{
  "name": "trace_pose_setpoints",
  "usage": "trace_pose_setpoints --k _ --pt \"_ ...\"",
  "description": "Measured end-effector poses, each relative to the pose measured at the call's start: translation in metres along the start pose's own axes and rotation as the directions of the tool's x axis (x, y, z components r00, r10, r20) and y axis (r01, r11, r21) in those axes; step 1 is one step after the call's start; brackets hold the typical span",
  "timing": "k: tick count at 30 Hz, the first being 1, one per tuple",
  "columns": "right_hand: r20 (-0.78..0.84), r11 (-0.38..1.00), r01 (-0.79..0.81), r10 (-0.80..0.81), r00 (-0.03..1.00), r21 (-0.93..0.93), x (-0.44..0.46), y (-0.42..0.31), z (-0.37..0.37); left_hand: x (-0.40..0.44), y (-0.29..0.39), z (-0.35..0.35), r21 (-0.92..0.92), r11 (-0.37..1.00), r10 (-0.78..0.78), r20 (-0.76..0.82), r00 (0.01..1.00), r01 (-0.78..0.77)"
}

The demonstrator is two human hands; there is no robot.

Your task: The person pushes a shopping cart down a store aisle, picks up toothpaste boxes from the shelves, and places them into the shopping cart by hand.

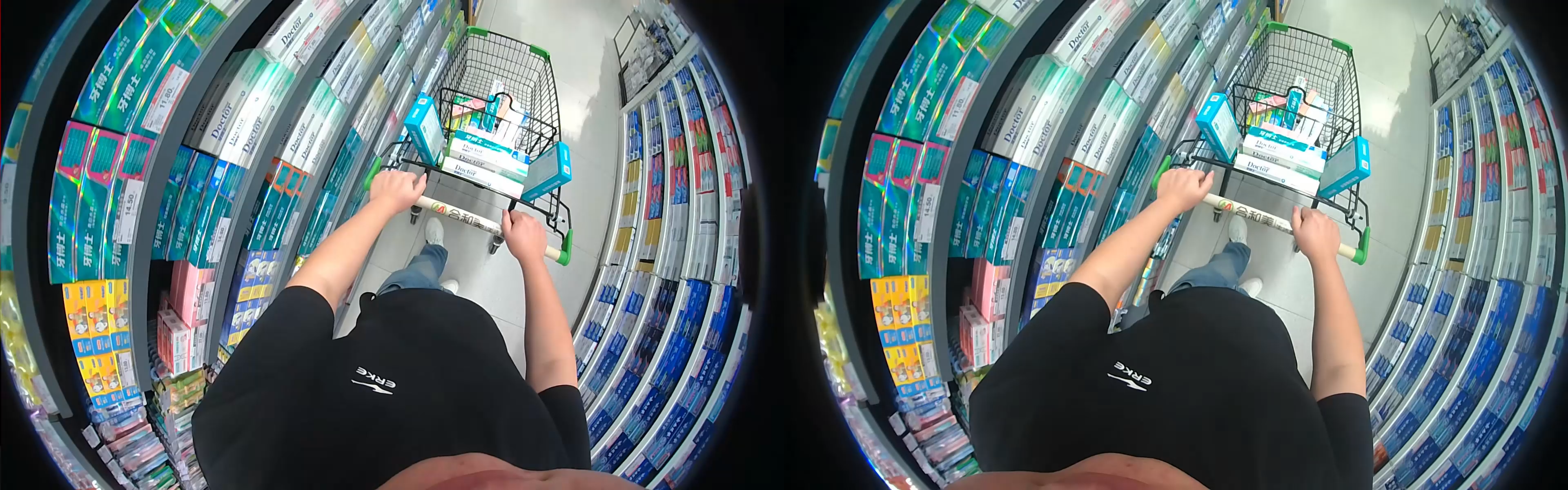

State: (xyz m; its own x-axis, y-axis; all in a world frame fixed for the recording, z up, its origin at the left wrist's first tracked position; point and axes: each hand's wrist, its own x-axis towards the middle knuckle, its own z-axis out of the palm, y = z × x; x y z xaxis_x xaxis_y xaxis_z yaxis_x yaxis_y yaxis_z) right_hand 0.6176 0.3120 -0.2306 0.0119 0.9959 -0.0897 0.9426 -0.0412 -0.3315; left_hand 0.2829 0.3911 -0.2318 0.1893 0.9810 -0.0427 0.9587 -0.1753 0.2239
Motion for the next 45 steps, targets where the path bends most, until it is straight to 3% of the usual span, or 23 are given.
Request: trace_pose_setpoints --k 15,17,19,21,22,24,25,26,27,28,31,33,39,41,43,45 --pt "-0.015 1.0 0.011 -0.011 1.0 -0.02 0.071 0.018 -0.009 0.08 0.004 0.0 -0.071 0.995 0.065 -0.028 0.997 -0.067" --pt "-0.032 0.999 0.022 -0.022 0.999 -0.026 0.078 0.02 -0.01 0.094 -0.001 -0.006 -0.221 0.974 0.063 0.054 0.997 -0.05" --pt "-0.032 0.999 0.024 -0.026 0.999 -0.04 0.084 0.021 -0.01 0.108 -0.014 -0.021 -0.192 0.945 0.198 -0.31 0.93 -0.265" --pt "-0.038 0.998 0.035 -0.037 0.999 -0.047 0.086 0.023 -0.008 0.138 -0.035 -0.081 -0.011 0.923 0.331 -0.489 0.807 -0.385" --pt "-0.034 0.998 0.045 -0.047 0.998 -0.052 0.088 0.025 -0.007 0.152 -0.043 -0.121 0.084 0.955 0.284 -0.544 0.789 -0.285" --pt "-0.053 0.998 0.057 -0.059 0.997 -0.042 0.09 0.023 -0.006 0.182 -0.072 -0.191 0.193 0.973 0.229 -0.736 0.637 -0.127" --pt "-0.076 0.997 0.067 -0.069 0.995 -0.025 0.088 0.023 -0.007 0.203 -0.108 -0.207 0.417 0.907 0.327 -0.785 0.526 0.059" --pt "-0.072 0.997 0.073 -0.075 0.995 -0.024 0.088 0.022 -0.008 0.209 -0.119 -0.232 0.341 0.911 0.14 -0.787 0.601 0.234" --pt "-0.091 0.997 0.082 -0.083 0.992 -0.015 0.089 0.023 -0.006 0.21 -0.121 -0.258 0.44 0.806 0.11 -0.768 0.631 0.396" --pt "-0.108 0.996 0.086 -0.087 0.99 -0.007 0.087 0.025 -0.005 0.217 -0.127 -0.282 0.312 0.811 -0.238 -0.596 0.767 0.494" --pt "-0.188 0.993 0.114 -0.112 0.976 -0.003 0.088 0.023 -0.007 0.24 -0.17 -0.3 0.48 0.678 -0.392 -0.404 0.827 0.556" --pt "-0.165 0.993 0.114 -0.113 0.98 -0.003 0.086 0.021 -0.009 0.244 -0.178 -0.309 0.37 0.776 -0.428 -0.285 0.858 0.511" --pt "-0.17 0.997 0.081 -0.08 0.982 0.004 0.085 0.015 -0.013 0.195 -0.091 -0.311 0.252 0.842 -0.379 -0.355 0.855 0.478" --pt "-0.097 0.999 0.046 -0.045 0.994 0.005 0.086 0.019 -0.013 0.175 -0.063 -0.291 0.307 0.901 -0.175 -0.391 0.904 0.307" --pt "-0.021 1.0 0.011 -0.011 1.0 0.006 0.086 0.019 -0.015 0.165 -0.053 -0.25 0.218 0.976 0.066 -0.341 0.938 0.01" --pt "-0.134 0.961 0.048 -0.011 0.991 0.272 0.091 0.013 -0.023 0.157 -0.028 -0.198 -0.07 0.946 0.281 -0.304 0.91 -0.315"
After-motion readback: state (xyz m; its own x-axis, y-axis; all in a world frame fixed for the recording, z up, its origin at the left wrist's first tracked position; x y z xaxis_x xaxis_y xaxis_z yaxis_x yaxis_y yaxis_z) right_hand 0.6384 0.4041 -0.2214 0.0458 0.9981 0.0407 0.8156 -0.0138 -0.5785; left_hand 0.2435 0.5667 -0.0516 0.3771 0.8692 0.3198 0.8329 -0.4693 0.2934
